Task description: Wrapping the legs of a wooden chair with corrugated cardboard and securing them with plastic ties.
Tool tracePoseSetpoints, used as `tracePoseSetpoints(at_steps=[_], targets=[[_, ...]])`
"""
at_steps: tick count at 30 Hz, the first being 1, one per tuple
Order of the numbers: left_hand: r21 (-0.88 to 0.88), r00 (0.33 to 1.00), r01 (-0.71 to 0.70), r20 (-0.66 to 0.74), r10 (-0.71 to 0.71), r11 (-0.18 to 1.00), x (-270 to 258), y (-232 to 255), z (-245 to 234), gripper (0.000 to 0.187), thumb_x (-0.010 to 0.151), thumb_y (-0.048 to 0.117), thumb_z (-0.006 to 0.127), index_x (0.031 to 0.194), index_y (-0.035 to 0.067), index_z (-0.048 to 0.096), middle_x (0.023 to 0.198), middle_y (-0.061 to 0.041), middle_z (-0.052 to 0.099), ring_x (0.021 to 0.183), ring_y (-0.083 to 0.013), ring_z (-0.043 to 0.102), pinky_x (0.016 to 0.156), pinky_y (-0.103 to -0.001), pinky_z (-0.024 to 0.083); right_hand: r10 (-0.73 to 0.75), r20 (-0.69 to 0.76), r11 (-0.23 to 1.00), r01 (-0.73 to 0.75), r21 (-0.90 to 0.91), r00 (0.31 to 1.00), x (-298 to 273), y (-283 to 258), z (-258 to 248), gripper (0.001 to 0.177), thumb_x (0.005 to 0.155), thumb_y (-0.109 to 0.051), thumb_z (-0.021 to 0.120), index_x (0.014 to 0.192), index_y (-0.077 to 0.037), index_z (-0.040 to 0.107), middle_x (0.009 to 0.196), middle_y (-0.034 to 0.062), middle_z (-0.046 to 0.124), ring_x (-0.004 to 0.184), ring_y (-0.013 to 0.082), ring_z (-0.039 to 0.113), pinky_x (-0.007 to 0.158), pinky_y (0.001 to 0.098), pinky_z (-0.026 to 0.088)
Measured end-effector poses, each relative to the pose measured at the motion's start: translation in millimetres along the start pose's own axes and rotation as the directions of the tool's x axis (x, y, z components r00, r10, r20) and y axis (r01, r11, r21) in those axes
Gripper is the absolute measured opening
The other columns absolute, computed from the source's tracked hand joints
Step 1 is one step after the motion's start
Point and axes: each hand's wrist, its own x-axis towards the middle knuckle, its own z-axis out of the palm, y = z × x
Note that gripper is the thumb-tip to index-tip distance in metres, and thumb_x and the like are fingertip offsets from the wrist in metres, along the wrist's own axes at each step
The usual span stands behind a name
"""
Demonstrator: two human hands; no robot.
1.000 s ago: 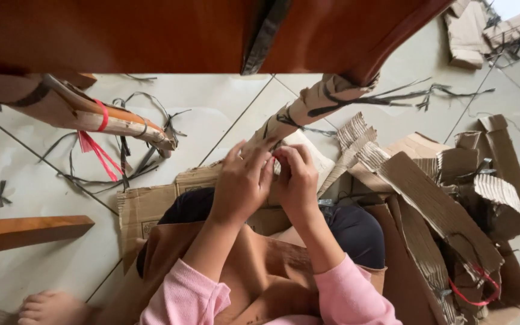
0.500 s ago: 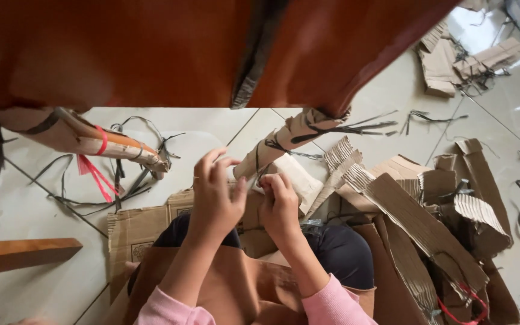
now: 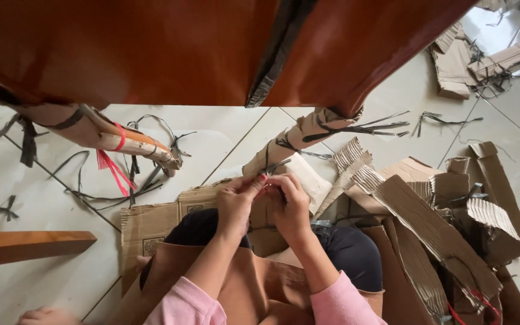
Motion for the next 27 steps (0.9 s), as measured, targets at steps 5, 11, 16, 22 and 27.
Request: tracePoseSetpoints(at_steps=[5,11,16,22,27], targets=[[-0.022,0.984,-0.167,-0.064,0.165,0.986,1,5,0,0.010,0.091,0.017,0.080,0.094,0.007,0.081,0.081,-0.007,0.078,0.084,-0.0116,0.070,0.084,-0.034,0.062,0.020,0.016,1.000,-0.020,-0.016,1.000,-8,28,-6,0.021,0.092,0.003,0.064,0.104,-0.011,0.074,0.084,0.0067,0.062,0.072,0.0263,0.074,0.068,0.0349,0.061],[-0.431,0.994,-0.104,-0.074,0.080,0.897,22,-6,2,0.010,0.105,0.009,0.058,0.099,0.009,0.067,0.085,-0.002,0.067,0.092,-0.0146,0.070,0.101,-0.036,0.059,0.023,0.084,0.999,-0.019,-0.047,0.996,1,36,-20,0.006,0.094,-0.008,0.071,0.094,-0.013,0.074,0.083,0.0073,0.060,0.070,0.0289,0.069,0.068,0.0375,0.058],[-0.601,0.998,-0.005,-0.047,-0.030,0.800,29,-2,10,0.013,0.108,0.009,0.051,0.105,0.012,0.063,0.081,0.002,0.060,0.084,-0.0109,0.068,0.094,-0.035,0.063,-0.041,0.162,0.989,0.016,0.149,0.986,19,10,-37,0.010,0.093,-0.002,0.070,0.089,-0.012,0.071,0.095,0.0073,0.060,0.077,0.0242,0.065,0.078,0.0377,0.056],[-0.657,0.999,-0.021,0.019,0.045,0.754,41,1,19,0.020,0.112,0.012,0.041,0.102,0.015,0.058,0.076,0.007,0.043,0.071,-0.0036,0.052,0.070,-0.018,0.050,-0.184,0.313,0.868,0.004,0.497,0.932,29,6,-41,0.023,0.100,-0.013,0.063,0.078,-0.007,0.065,0.076,0.0064,0.065,0.069,0.0248,0.064,0.073,0.0365,0.056],[-0.678,0.993,-0.046,0.050,0.108,0.734,56,11,8,0.025,0.111,0.007,0.040,0.099,0.018,0.058,0.074,0.009,0.037,0.062,-0.0034,0.038,0.058,-0.018,0.037,-0.258,0.311,0.964,0.222,0.145,0.915,33,33,-51,0.014,0.096,-0.003,0.063,0.083,-0.009,0.063,0.080,0.0072,0.066,0.070,0.0324,0.067,0.068,0.0386,0.056]])
